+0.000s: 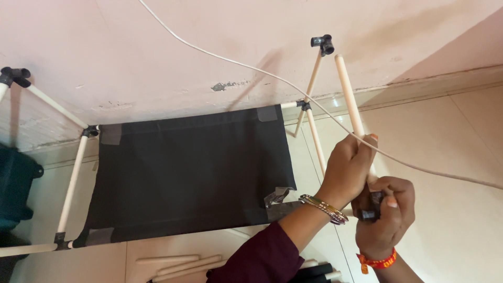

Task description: The person assembles a small folding table by connecting white PVC pipes with black elbow and T-joints to form a rectangular frame, then attaches a black fabric sheet to the frame. The person repeatedly picks up pipes and joints, inserts them into the frame, and adjusts the structure.

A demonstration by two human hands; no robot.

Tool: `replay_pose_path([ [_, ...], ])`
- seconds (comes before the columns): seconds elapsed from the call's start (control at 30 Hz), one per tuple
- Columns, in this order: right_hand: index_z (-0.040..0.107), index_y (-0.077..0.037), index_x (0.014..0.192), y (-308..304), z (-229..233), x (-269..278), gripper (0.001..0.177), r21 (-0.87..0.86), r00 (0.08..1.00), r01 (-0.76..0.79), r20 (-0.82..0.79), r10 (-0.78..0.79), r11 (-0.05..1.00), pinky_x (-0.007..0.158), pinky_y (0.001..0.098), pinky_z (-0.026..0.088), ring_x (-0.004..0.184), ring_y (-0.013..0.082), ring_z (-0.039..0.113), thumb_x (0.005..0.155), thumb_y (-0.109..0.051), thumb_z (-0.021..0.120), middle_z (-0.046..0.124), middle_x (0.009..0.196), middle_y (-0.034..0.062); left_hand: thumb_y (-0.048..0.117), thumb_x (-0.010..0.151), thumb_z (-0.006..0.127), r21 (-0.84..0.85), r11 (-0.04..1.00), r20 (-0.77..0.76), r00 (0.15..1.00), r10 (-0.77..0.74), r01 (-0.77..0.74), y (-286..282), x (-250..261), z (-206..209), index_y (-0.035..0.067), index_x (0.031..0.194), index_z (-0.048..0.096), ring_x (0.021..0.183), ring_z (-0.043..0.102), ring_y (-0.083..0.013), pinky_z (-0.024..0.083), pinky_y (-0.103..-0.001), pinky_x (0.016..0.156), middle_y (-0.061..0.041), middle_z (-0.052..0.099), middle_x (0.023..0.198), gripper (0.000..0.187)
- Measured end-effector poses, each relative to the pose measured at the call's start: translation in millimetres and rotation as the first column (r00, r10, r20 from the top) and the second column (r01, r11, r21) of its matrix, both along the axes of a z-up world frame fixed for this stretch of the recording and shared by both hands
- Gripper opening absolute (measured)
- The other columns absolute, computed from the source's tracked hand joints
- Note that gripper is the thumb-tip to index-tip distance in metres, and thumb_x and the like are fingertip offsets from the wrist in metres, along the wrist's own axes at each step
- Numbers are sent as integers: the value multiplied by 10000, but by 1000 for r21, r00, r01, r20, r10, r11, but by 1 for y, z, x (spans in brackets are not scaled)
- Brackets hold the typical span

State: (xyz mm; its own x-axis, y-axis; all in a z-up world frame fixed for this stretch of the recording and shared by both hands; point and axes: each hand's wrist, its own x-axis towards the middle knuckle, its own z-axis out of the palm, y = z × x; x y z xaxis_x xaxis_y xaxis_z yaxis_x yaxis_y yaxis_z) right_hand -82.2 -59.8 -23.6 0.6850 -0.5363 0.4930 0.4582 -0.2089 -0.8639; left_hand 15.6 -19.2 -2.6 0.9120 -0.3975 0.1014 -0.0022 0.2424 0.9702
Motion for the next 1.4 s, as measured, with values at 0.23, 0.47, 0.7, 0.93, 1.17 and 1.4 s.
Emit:
replay_pose_path([
  [0.23,461,-31,1036,-14,-6,7,335,-4,989,-146,-7,146,989,508,261,288,524,89,341,1077,-352,375,433,610,37,498,983,539,150,989,91,996,-23,9,11,14,8,31,860,629,537,567,-151,468,-334,521,-54,548,580,491],
  [0.47,436,-44,988,-17,-7,5,334,30,973,-232,-4,232,972,509,263,289,546,97,349,1077,-360,380,448,630,55,638,963,563,249,968,137,990,-26,-9,19,57,-13,90,863,620,647,557,-110,473,-294,620,7,565,693,560],
  [0.7,437,-50,953,-22,-11,6,336,91,952,-301,-23,304,949,510,276,278,558,106,330,1061,-366,396,429,626,49,410,1026,635,-17,872,532,734,422,-489,14,164,-22,99,1214,588,989,621,-199,540,-333,836,-63,616,1100,367],
  [0.93,425,-58,887,-23,-17,5,365,162,940,-322,-65,336,933,528,303,269,571,116,321,1059,-379,403,409,634,41,357,1030,522,74,893,632,713,303,-444,-16,257,8,112,1292,615,928,711,-221,579,-368,818,-103,683,1140,371],
  [1.17,417,-58,841,-26,-25,4,467,111,937,-330,-87,340,938,527,311,276,562,121,320,1078,-461,406,417,613,39,341,1035,469,198,942,473,868,151,-271,-18,248,-2,107,1020,713,783,679,-196,568,-340,769,-77,688,962,338],
  [1.4,420,-58,793,-24,-26,-1,506,35,939,-336,-63,337,941,504,306,256,533,118,310,1074,-479,427,413,579,43,333,1041,469,123,952,492,851,185,-278,-15,236,-3,101,1001,706,831,642,-176,544,-326,809,-80,656,940,333],
])
